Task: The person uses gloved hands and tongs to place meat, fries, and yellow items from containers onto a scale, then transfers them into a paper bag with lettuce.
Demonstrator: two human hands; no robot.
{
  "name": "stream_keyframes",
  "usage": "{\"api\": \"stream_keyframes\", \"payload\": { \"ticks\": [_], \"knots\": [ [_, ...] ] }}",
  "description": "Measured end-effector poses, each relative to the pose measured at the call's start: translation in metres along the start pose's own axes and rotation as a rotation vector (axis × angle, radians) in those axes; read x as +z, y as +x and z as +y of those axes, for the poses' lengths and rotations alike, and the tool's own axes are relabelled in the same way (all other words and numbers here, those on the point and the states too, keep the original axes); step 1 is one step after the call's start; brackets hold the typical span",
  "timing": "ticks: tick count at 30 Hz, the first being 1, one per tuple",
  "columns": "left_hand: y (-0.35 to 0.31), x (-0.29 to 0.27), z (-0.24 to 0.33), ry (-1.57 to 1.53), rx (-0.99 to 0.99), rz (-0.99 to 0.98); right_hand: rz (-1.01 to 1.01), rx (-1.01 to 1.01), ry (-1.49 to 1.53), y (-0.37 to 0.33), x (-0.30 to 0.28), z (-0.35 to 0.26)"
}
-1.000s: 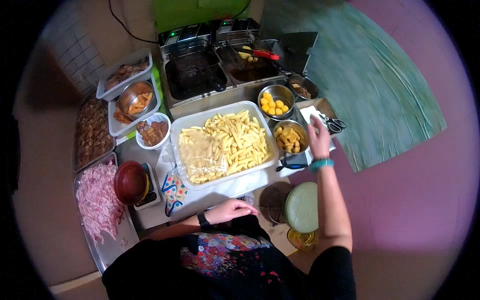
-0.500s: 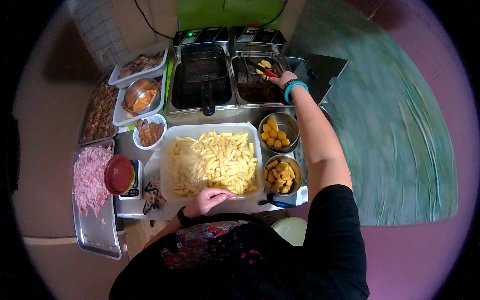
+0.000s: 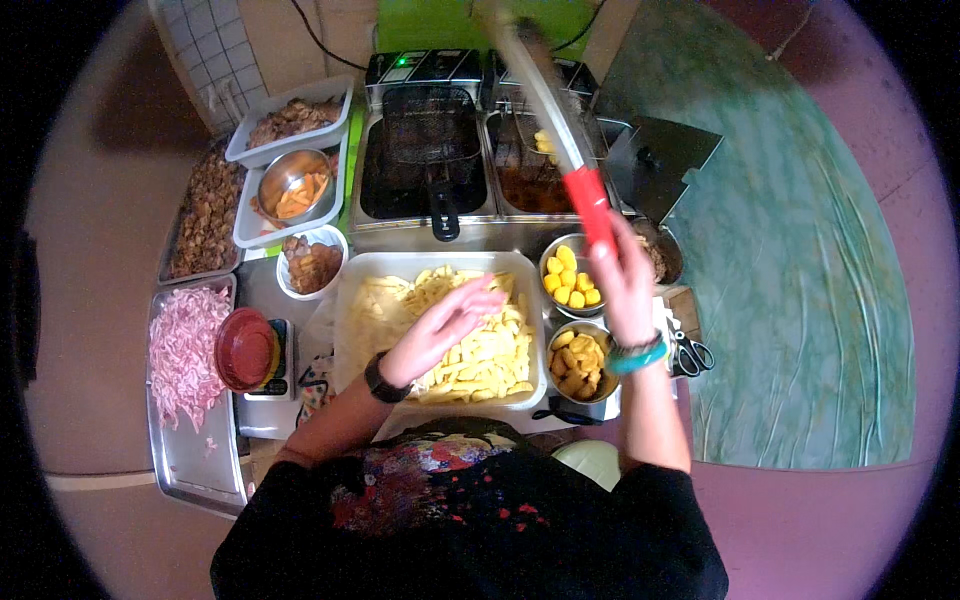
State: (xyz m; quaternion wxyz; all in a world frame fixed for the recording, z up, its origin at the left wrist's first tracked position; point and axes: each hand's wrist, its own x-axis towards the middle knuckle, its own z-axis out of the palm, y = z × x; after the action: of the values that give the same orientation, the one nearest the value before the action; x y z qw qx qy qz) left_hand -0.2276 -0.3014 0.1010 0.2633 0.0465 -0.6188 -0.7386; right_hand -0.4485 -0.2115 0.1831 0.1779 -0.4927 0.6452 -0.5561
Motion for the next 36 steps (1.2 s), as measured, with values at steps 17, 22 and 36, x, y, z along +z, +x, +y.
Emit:
{"api": "stream_keyframes", "payload": {
  "ticks": [17, 22, 36],
  "knots": [
    [-0.025, -0.010, 0.032, -0.340, 0.235, 0.535, 0.310, 0.264, 0.092, 0.055, -0.010, 0.077],
    [-0.042, -0.012, 0.037, -0.309, 0.163, 0.631, -0.111, 0.780, 1.281, 0.098, -0.030, 0.083],
    [-0.083, -0.029, 0.008, -0.279, 0.027, 0.694, -0.090, 0.581, 1.326, 0.036, 0.001, 0.114]
  ]
}}
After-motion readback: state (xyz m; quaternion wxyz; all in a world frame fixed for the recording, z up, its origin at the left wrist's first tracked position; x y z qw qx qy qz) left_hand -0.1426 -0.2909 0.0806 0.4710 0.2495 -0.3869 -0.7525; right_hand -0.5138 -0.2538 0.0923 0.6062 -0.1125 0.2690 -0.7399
